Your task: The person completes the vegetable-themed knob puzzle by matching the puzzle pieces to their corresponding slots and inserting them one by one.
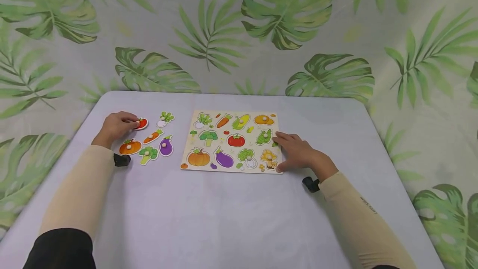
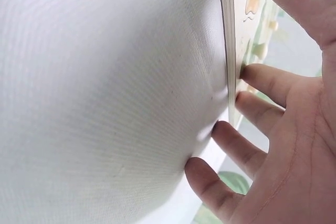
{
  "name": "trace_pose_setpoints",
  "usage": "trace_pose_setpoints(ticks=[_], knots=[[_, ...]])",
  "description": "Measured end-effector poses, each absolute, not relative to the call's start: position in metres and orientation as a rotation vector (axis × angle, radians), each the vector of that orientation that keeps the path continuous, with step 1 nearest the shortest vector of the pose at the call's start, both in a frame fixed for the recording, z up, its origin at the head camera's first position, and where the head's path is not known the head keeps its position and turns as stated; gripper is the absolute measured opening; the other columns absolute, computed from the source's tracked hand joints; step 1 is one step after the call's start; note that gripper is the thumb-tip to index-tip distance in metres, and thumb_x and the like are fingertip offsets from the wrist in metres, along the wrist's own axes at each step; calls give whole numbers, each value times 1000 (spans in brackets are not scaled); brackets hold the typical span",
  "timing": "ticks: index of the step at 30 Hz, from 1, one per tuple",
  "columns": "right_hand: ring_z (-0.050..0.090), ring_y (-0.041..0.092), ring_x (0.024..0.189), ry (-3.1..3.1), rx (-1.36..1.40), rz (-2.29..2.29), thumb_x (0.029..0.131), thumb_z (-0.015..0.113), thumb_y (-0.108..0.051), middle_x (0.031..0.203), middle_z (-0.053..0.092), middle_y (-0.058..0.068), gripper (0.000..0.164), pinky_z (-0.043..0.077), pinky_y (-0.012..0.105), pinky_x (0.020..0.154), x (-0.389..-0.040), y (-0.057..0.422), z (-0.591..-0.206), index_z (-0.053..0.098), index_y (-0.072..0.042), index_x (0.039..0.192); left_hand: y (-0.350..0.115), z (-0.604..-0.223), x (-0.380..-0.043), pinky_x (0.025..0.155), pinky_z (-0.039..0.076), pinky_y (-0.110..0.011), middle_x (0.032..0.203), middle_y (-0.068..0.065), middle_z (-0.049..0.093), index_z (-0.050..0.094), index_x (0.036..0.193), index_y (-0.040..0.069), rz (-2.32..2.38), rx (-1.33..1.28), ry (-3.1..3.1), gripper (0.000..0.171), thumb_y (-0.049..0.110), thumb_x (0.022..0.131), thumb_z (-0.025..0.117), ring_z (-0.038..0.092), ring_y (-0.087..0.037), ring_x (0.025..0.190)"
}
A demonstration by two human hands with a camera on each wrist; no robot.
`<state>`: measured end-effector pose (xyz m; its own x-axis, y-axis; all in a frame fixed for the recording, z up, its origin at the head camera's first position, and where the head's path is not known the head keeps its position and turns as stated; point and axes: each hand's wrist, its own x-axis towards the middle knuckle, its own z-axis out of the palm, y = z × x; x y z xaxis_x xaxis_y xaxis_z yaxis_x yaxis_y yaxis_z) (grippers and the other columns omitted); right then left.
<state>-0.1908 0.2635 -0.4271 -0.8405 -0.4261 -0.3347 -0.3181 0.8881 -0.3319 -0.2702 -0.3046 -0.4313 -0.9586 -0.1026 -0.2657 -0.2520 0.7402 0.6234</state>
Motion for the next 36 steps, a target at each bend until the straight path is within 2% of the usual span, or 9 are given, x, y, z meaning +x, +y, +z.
trace_pose_setpoints(ticks=[5, 10, 17, 29, 36], knots=[[21, 49, 146, 2653, -542, -374, 75, 84, -44, 165, 20, 18, 100, 27, 77, 108, -191, 263, -425, 34, -9, 154, -298, -423, -275, 107, 46, -51, 138, -21, 55, 62, 129, 3, 1059, -170, 2773, 40, 30, 99, 61, 48, -37, 121], [22, 48, 146, 2659, -542, -375, 76, 84, -42, 165, 21, 17, 98, 27, 77, 108, -191, 262, -424, 34, -8, 154, -283, -412, -278, 110, 44, -55, 136, -21, 57, 65, 125, 1, 1073, -7, 2827, 35, 24, 98, 62, 49, -38, 126], [22, 48, 146, 2658, -553, -380, 76, 84, -43, 165, 21, 17, 98, 27, 78, 107, -190, 260, -423, 34, -9, 154, -261, -407, -276, 103, 49, -51, 133, -16, 60, 70, 116, 1, 1049, 194, 2866, 28, 21, 97, 64, 55, -34, 122], [21, 47, 147, 2657, -538, -373, 75, 84, -45, 165, 20, 15, 100, 27, 78, 107, -191, 262, -427, 34, -11, 154, -213, -392, -260, 99, 50, -48, 121, -10, 65, 76, 105, 6, 1051, 465, 2867, 18, 17, 92, 72, 57, -29, 116], [22, 48, 146, 2664, -542, -349, 75, 83, -46, 165, 21, 17, 100, 29, 76, 107, -191, 260, -428, 34, -9, 154, -180, -393, -252, 96, 53, -51, 116, -12, 68, 77, 102, 5, 1053, 706, 2816, 16, 15, 90, 73, 61, -30, 111]])
